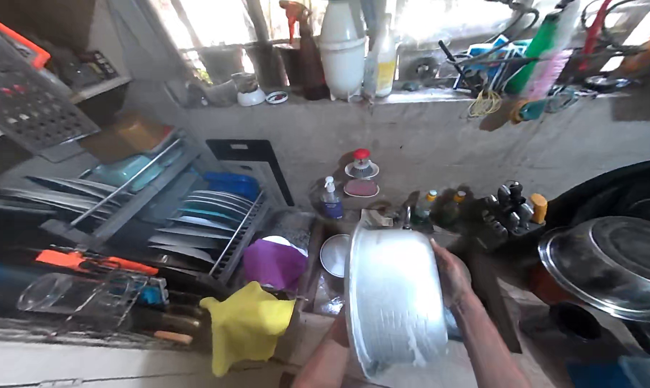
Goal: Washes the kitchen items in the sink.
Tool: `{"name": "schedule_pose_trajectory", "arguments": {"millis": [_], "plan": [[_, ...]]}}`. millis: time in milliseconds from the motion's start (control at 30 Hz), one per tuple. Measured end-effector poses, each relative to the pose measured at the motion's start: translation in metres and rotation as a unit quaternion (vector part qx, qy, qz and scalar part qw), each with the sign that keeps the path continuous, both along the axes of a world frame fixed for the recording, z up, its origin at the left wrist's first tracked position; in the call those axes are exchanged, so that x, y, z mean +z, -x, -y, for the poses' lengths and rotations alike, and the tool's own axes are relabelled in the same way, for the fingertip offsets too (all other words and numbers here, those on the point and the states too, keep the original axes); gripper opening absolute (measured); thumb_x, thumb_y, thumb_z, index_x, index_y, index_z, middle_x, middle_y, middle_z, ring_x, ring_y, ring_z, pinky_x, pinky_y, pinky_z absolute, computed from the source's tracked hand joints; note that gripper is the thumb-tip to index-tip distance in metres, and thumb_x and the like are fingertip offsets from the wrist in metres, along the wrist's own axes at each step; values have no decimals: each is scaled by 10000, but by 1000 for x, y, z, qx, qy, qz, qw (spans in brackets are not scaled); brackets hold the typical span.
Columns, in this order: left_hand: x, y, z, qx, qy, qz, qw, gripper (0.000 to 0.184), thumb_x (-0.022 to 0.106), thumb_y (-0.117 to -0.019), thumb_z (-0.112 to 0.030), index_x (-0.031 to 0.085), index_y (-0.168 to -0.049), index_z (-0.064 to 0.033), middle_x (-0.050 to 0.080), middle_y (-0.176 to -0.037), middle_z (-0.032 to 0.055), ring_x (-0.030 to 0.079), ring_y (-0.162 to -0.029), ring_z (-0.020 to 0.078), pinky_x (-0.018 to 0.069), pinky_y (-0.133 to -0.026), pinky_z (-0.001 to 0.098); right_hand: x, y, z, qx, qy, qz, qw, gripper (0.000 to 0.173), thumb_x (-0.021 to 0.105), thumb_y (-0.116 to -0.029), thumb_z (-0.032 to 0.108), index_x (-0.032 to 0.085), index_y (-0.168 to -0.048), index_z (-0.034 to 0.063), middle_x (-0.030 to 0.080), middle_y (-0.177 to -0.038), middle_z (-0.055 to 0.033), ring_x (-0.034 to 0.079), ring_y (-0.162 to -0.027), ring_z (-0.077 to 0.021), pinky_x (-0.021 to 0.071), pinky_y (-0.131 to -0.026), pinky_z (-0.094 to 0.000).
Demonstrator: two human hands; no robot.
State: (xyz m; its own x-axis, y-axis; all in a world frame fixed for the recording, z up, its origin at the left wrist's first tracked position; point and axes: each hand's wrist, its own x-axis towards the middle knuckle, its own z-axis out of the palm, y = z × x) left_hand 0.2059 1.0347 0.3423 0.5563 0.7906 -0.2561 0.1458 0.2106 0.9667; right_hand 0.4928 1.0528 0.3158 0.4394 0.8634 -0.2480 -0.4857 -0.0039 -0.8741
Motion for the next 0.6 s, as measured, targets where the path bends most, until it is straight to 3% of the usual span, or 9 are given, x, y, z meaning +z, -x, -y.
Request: {"name": "schedule_pose_trajectory", "arguments": {"millis": [33, 133, 200, 267, 300, 367, 433, 533, 600], "plan": [[1, -6, -1, 6, 6, -3, 1000, 348, 529, -1022, -57, 512, -1359, 25, 661, -1176, 51, 627, -1074, 20, 535, -949, 215, -16, 11, 5, -34, -11, -36, 999, 428, 290, -1121, 355, 628, -1219, 112, 736, -972, -4, 709, -859, -78, 616, -741, -295], [-10, -69, -50, 91, 49, 38, 994, 413, 319, -1127, -161, 419, -1476, 35, 565, -1369, 179, 550, -1195, 152, 453, -1033, 316, -69, 40, 27, -111, -38, -175, 978, 450, 278, -1112, 434, 604, -1231, 147, 722, -981, 9, 696, -878, -76, 606, -754, -308], [-69, -111, -88, 155, 76, 65, 983, 388, 478, -1073, -152, 447, -1434, -13, 618, -1203, 140, 610, -1012, 142, 537, -877, 328, -73, 63, 47, -200, 20, -243, 949, 442, 234, -1103, 452, 544, -1179, 146, 663, -927, -29, 668, -834, -141, 587, -704, -375], [-133, -131, -110, 210, 93, 134, 964, 540, 673, -970, -94, 449, -1459, -51, 656, -1197, 151, 667, -1001, 200, 591, -845, 407, -65, 78, 51, -252, 60, -246, 934, 403, 269, -1107, 386, 531, -1207, 97, 648, -964, -87, 662, -862, -202, 584, -725, -436], [-151, -132, -113, 222, 88, 162, 957, 633, 708, -929, -43, 421, -1493, -74, 640, -1263, 153, 662, -1064, 225, 587, -886, 438, -63, 84, 52, -277, 64, -235, 930, 389, 302, -1109, 348, 537, -1250, 73, 656, -1013, -111, 667, -905, -219, 585, -763, -450], [-172, -131, -117, 228, 61, 178, 955, 805, 741, -861, 21, 357, -1559, -92, 573, -1408, 163, 617, -1211, 264, 556, -988, 481, -61, 91, 57, -313, 43, -167, 934, 380, 351, -1115, 281, 471, -1405, 66, 640, -1199, -123, 657, -1062, -211, 579, -894, -429], [-184, -127, -119, 231, 41, 170, 957, 833, 774, -806, 60, 385, -1533, -59, 576, -1397, 181, 617, -1215, 282, 560, -986, 493, -59, 89, 63, -319, 38, -42, 946, 462, 395, -1109, 250, 351, -1523, 51, 565, -1371, -138, 610, -1199, -203, 547, -993, -405], [-191, -115, -125, 205, 15, 123, 971, 807, 789, -790, 58, 421, -1503, -33, 592, -1377, 177, 621, -1214, 260, 558, -999, 461, -55, 71, 72, -250, 27, 258, 933, 469, 467, -1067, 200, 439, -1453, -66, 575, -1365, -187, 603, -1217, -146, 520, -1035, -312], [-191, -106, -129, 187, 12, 100, 977, 777, 796, -800, 48, 442, -1487, -28, 605, -1369, 171, 629, -1207, 256, 562, -997, 464, -42, 46, 71, -133, 19, 466, 874, 442, 488, -1051, 238, 562, -1376, -52, 640, -1306, -198, 618, -1223, -195, 501, -1068, -389]]}}
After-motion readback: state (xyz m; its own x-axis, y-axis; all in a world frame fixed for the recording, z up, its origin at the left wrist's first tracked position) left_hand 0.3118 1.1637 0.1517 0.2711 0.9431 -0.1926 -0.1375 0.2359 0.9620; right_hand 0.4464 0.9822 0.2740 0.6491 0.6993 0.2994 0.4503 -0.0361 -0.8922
